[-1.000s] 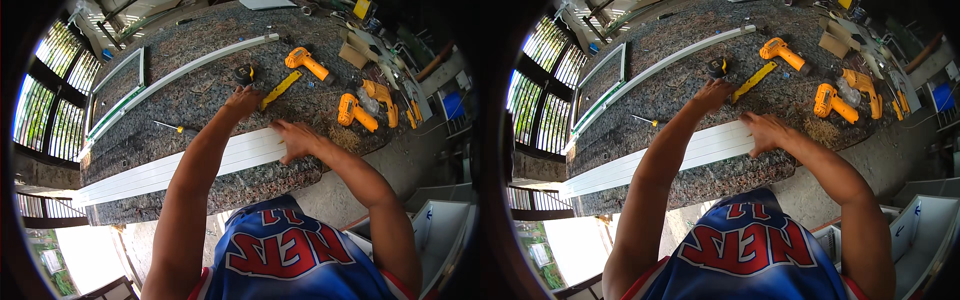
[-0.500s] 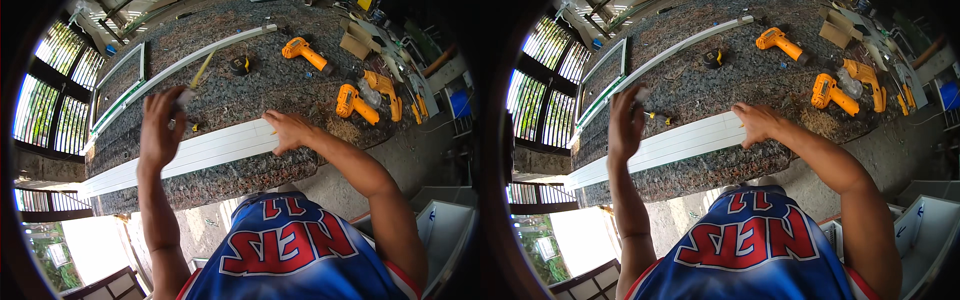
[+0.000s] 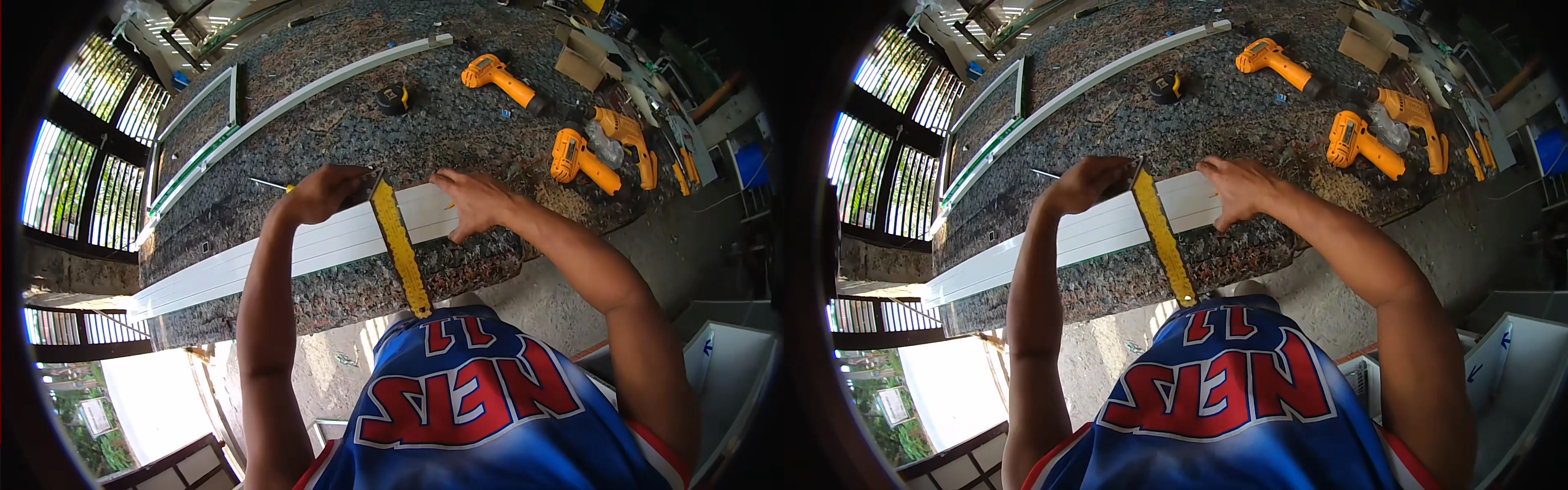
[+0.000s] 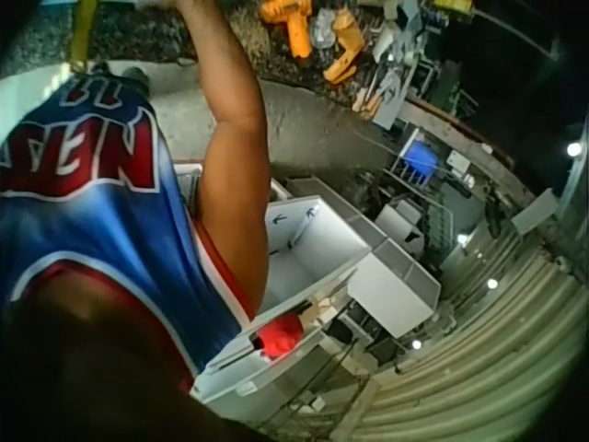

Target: The person peels protective film from aluminum bars, fetches an additional bar from another table, and aligns the bars on a workbench. The person then marks lines across the aluminum bars using a combination square and a pencil.

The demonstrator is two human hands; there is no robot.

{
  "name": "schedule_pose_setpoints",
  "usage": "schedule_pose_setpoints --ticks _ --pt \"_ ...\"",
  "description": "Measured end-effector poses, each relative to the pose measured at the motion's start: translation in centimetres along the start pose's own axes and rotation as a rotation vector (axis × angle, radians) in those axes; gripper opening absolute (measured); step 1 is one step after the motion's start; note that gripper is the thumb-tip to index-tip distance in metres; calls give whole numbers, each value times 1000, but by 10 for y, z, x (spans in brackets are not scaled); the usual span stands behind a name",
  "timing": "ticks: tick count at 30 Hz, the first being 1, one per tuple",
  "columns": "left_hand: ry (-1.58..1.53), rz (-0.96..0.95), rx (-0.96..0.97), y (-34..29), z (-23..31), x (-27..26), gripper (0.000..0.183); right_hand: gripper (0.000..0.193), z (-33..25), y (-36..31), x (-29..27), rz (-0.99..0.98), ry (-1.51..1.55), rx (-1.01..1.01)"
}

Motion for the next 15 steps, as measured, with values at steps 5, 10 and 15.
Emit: schedule_pose_setpoints --ticks 5,10,15 --pt "42 -52 66 49 -32 40 33 114 -3 -1 -7 -33 0 25" --pt "109 30 246 59 -41 50 33 116 -2 0 -6 -32 -29 10" --pt "230 324 125 53 -24 58 25 116 6 -4 -4 -54 -12 40"
Point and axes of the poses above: each hand's wrist, its own y-axis towards the middle knuckle, its own x-axis out of the palm, z = x × y, the point moved 3 cm from there along y, towards the middle knuckle, and after that the axes turned 9 degrees about -y, right-handed, at the moved point
